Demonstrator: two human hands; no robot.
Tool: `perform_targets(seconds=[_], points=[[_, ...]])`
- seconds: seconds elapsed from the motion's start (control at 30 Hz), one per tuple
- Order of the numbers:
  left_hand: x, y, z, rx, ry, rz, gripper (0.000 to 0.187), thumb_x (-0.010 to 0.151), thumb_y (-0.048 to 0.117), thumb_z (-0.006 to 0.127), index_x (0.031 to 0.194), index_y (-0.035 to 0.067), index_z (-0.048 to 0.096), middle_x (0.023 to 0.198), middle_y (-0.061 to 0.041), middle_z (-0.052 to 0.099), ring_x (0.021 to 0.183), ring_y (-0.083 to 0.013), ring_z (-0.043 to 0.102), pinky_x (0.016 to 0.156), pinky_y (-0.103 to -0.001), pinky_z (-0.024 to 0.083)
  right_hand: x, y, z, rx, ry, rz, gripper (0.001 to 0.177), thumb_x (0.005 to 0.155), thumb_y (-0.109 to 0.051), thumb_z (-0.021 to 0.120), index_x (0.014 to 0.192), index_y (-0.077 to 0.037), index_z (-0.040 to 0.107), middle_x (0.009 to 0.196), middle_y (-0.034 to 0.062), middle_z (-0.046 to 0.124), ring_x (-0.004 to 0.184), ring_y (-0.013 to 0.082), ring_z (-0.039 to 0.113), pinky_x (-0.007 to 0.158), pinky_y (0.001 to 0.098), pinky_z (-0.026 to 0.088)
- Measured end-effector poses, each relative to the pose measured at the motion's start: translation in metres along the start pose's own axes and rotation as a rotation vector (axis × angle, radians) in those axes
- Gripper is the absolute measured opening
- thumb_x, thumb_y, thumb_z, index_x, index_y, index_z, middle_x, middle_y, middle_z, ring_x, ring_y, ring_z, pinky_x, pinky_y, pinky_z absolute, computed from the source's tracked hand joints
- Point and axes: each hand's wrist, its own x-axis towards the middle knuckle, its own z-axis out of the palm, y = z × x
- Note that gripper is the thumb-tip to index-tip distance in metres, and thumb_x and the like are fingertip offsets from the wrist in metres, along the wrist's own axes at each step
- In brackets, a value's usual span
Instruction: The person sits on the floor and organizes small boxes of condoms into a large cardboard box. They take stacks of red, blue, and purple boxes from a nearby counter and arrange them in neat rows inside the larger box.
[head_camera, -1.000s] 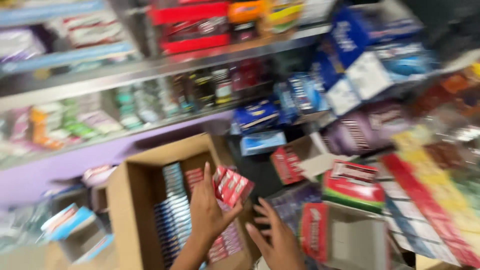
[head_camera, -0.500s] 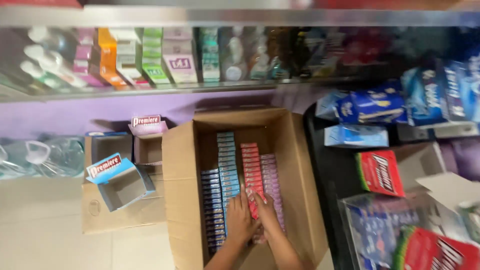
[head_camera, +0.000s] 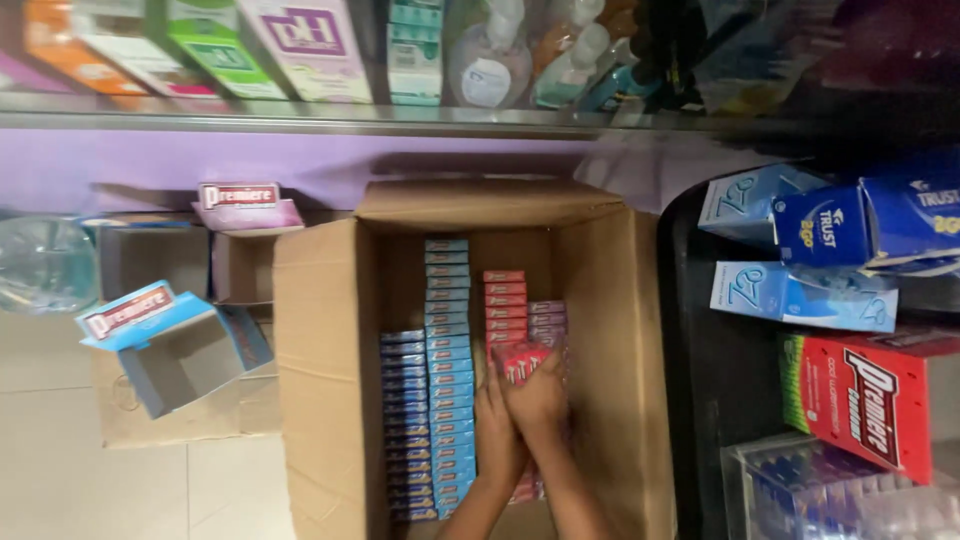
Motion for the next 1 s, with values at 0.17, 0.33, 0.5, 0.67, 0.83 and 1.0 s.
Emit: perform_targets(seconds=[0.17,0.33,0.5,0.67,0.83,1.0], points=[[0.003,-0.016,-0.004,-0.081,-0.059,-0.182,0.095,0.074,0.0,0.068,0.157,-0.003,0.022,0.136,-0.031,0.053,0.121,-0.0454,0.053,0.101,-0.048,0.046,0.024,0.013,0.001,-0.107,0.004,-0.226,0.13,0.055,-0.044,0.09,0.157,-0.001,0.023,0.14,0.0288,0.052,0.127,0.0462,0.051,0.106,0.0498,0.045],[0.012,-0.043,0.014,0.125,0.057,-0.048,0.065,0.077,-0.005,0.061,0.141,-0.006,0.048,0.132,-0.029,0.059,0.123,-0.0437,0.054,0.109,-0.049,0.042,0.067,-0.054,-0.06,-0.113,0.025,-0.705,0.097,0.066,-0.012,0.082,0.153,-0.012,0.038,0.139,0.0219,0.053,0.128,0.0477,0.048,0.11,0.0533,0.043],[0.05,-0.029,0.039,0.363,-0.119,0.194,0.063,0.084,0.014,0.062,0.141,-0.005,0.045,0.143,-0.026,0.051,0.137,-0.0418,0.045,0.122,-0.055,0.026,0.132,-0.093,-0.036,-0.262,0.03,-0.933,0.092,0.064,0.0,0.074,0.149,-0.015,0.041,0.143,0.0211,0.047,0.134,0.0506,0.042,0.104,0.0546,0.046],[0.069,-0.045,0.059,0.631,-0.309,0.294,0.08,0.093,0.041,0.053,0.155,-0.003,0.028,0.162,-0.023,0.03,0.149,-0.0381,0.027,0.12,-0.056,0.02,0.138,-0.102,-0.039,-0.336,-0.016,-0.934,0.092,0.063,0.001,0.074,0.147,-0.016,0.042,0.142,0.0202,0.047,0.133,0.0502,0.042,0.1,0.0554,0.05],[0.071,-0.061,0.071,0.545,-0.238,0.288,0.074,0.098,0.039,0.051,0.155,-0.005,0.036,0.163,-0.026,0.025,0.152,-0.0432,0.023,0.124,-0.058,0.02,0.118,-0.092,-0.055,-0.225,0.138,-0.812,0.097,0.057,-0.011,0.087,0.143,-0.017,0.045,0.143,0.0164,0.047,0.132,0.0451,0.043,0.108,0.0561,0.041],[0.145,-0.049,0.059,0.623,-0.034,0.355,0.067,0.097,0.034,0.05,0.147,-0.01,0.044,0.162,-0.033,0.029,0.155,-0.0471,0.02,0.127,-0.059,0.014,0.126,-0.072,-0.035,-0.138,0.282,-0.885,0.092,0.064,-0.01,0.086,0.148,-0.016,0.047,0.147,0.0129,0.049,0.139,0.0438,0.041,0.115,0.052,0.039]])
